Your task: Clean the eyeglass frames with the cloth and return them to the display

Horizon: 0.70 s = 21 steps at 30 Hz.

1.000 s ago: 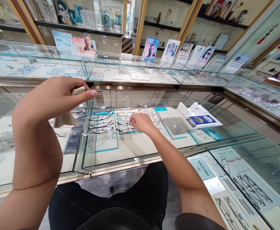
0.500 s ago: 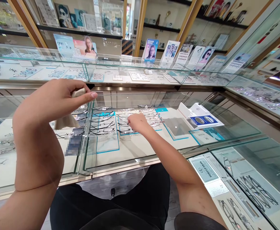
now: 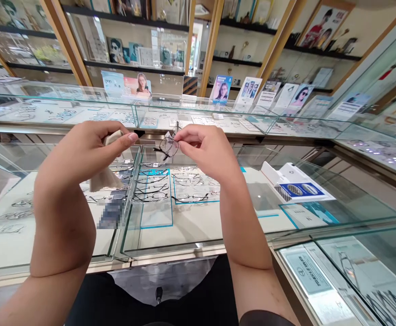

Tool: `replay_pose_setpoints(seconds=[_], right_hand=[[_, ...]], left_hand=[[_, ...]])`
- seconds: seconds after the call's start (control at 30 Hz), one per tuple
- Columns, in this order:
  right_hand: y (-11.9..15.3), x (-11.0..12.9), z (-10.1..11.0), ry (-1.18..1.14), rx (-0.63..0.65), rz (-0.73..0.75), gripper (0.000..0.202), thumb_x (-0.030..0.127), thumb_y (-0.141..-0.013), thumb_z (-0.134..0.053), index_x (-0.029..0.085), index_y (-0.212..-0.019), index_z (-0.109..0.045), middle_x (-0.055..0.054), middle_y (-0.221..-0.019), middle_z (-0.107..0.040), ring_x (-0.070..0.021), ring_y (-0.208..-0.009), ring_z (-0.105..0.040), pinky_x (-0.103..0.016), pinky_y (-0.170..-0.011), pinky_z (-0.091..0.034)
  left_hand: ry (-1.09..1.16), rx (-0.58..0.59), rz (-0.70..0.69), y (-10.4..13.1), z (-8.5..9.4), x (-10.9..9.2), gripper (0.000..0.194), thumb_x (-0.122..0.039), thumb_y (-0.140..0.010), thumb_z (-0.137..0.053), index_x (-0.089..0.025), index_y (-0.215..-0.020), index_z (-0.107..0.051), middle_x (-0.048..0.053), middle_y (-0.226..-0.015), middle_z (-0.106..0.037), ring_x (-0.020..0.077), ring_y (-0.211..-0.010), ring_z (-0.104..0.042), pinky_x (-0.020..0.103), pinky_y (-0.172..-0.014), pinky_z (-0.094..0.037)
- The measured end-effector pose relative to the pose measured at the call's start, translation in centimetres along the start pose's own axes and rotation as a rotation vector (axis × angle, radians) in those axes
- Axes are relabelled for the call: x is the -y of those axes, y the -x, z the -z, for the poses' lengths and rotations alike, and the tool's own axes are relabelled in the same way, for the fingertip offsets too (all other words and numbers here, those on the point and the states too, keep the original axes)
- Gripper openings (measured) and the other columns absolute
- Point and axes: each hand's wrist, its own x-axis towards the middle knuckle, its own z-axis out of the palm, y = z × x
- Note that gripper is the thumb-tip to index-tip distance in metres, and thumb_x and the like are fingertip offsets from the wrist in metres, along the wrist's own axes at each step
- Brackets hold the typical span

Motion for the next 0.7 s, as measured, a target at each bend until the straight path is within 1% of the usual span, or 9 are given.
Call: replay_pose_setpoints(seconds=[0.1, 0.17, 0.2, 0.23, 0.3, 0.4, 0.5, 0.6, 0.7], right_hand=[[-0.6, 2.1, -1.0, 0.041, -0.056, 0.186, 0.015, 0.021, -0.096, -0.067, 0.022, -0.099, -0.082, -0.003, -0.098, -0.085, -0.0184, -0.090, -0.077, -0.036, -0.085, -0.062], [-0.8, 3.0, -1.7, 0.087, -0.083, 0.257, 0.019, 0.018, -0.098, -0.064, 0.024, -0.100, -0.082, -0.001, -0.099, -0.085, -0.0181, -0.092, -0.078, -0.035, -0.087, -0.061], [-0.8, 3.3, -2.0, 0.113, -0.094, 0.282, 0.020, 0.018, -0.099, -0.064, 0.026, -0.101, -0.082, 0.000, -0.100, -0.086, -0.0183, -0.092, -0.078, -0.036, -0.087, -0.061], [-0.8, 3.4, -2.3, 0.138, -0.107, 0.309, 0.021, 0.017, -0.100, -0.064, 0.027, -0.102, -0.082, 0.001, -0.101, -0.086, -0.0189, -0.092, -0.079, -0.036, -0.087, -0.060], [-0.9, 3.4, -2.8, 0.190, -0.131, 0.366, 0.021, 0.018, -0.101, -0.063, 0.028, -0.105, -0.082, 0.001, -0.103, -0.087, -0.0204, -0.094, -0.080, -0.038, -0.089, -0.059], [-0.8, 3.1, -3.1, 0.264, -0.153, 0.448, 0.023, 0.017, -0.104, -0.062, 0.028, -0.109, -0.082, 0.000, -0.106, -0.087, -0.0216, -0.097, -0.080, -0.039, -0.091, -0.058], [-0.7, 2.8, -2.9, 0.296, -0.135, 0.488, 0.025, 0.017, -0.106, -0.060, 0.028, -0.113, -0.081, 0.000, -0.108, -0.088, -0.0218, -0.100, -0.081, -0.040, -0.091, -0.057], [-0.6, 2.7, -2.6, 0.289, -0.109, 0.498, 0.029, 0.018, -0.107, -0.057, 0.031, -0.116, -0.081, 0.000, -0.111, -0.088, -0.0221, -0.102, -0.080, -0.040, -0.092, -0.057], [-0.7, 2.7, -2.5, 0.257, -0.096, 0.503, 0.032, 0.016, -0.106, -0.056, 0.032, -0.117, -0.082, 0.001, -0.112, -0.088, -0.0216, -0.103, -0.080, -0.040, -0.093, -0.057]], left_hand=[[0.166, -0.089, -0.018, -0.1, -0.1, 0.0, 0.031, -0.054, -0.096, -0.066, -0.025, -0.092, -0.076, 0.003, -0.080, -0.071, 0.0204, -0.076, -0.060, 0.035, -0.069, -0.043], [0.281, -0.097, -0.046, -0.2, -0.2, 0.0, 0.029, -0.053, -0.095, -0.070, -0.025, -0.096, -0.077, 0.004, -0.092, -0.077, 0.0217, -0.086, -0.066, 0.034, -0.074, -0.048], [0.330, -0.089, -0.059, -0.3, -0.3, 0.0, 0.029, -0.053, -0.095, -0.071, -0.025, -0.097, -0.078, 0.004, -0.094, -0.078, 0.0218, -0.089, -0.068, 0.034, -0.075, -0.049], [0.371, -0.076, -0.067, -0.3, -0.4, 0.0, 0.030, -0.054, -0.095, -0.072, -0.025, -0.097, -0.079, 0.004, -0.093, -0.078, 0.0214, -0.088, -0.068, 0.033, -0.074, -0.050], [0.434, -0.045, -0.061, -0.4, -0.6, 0.0, 0.034, -0.058, -0.095, -0.073, -0.025, -0.097, -0.079, 0.003, -0.085, -0.076, 0.0199, -0.081, -0.066, 0.032, -0.069, -0.048], [0.506, -0.010, -0.042, -0.5, -0.8, 0.2, 0.041, -0.065, -0.097, -0.070, -0.025, -0.097, -0.081, 0.002, -0.076, -0.071, 0.0166, -0.068, -0.059, 0.031, -0.061, -0.042], [0.530, -0.023, -0.047, -0.6, -1.0, 0.3, 0.040, -0.065, -0.094, -0.074, -0.026, -0.100, -0.082, 0.002, -0.078, -0.072, 0.0158, -0.068, -0.058, 0.030, -0.059, -0.040], [0.531, -0.030, -0.042, -0.8, -1.2, 0.2, 0.035, -0.060, -0.091, -0.080, -0.027, -0.101, -0.081, 0.002, -0.082, -0.073, 0.0162, -0.070, -0.059, 0.030, -0.060, -0.041], [0.544, -0.037, -0.018, -1.0, -1.6, 0.2, 0.030, -0.054, -0.091, -0.080, -0.026, -0.101, -0.079, 0.003, -0.088, -0.075, 0.0155, -0.069, -0.058, 0.030, -0.060, -0.042]])
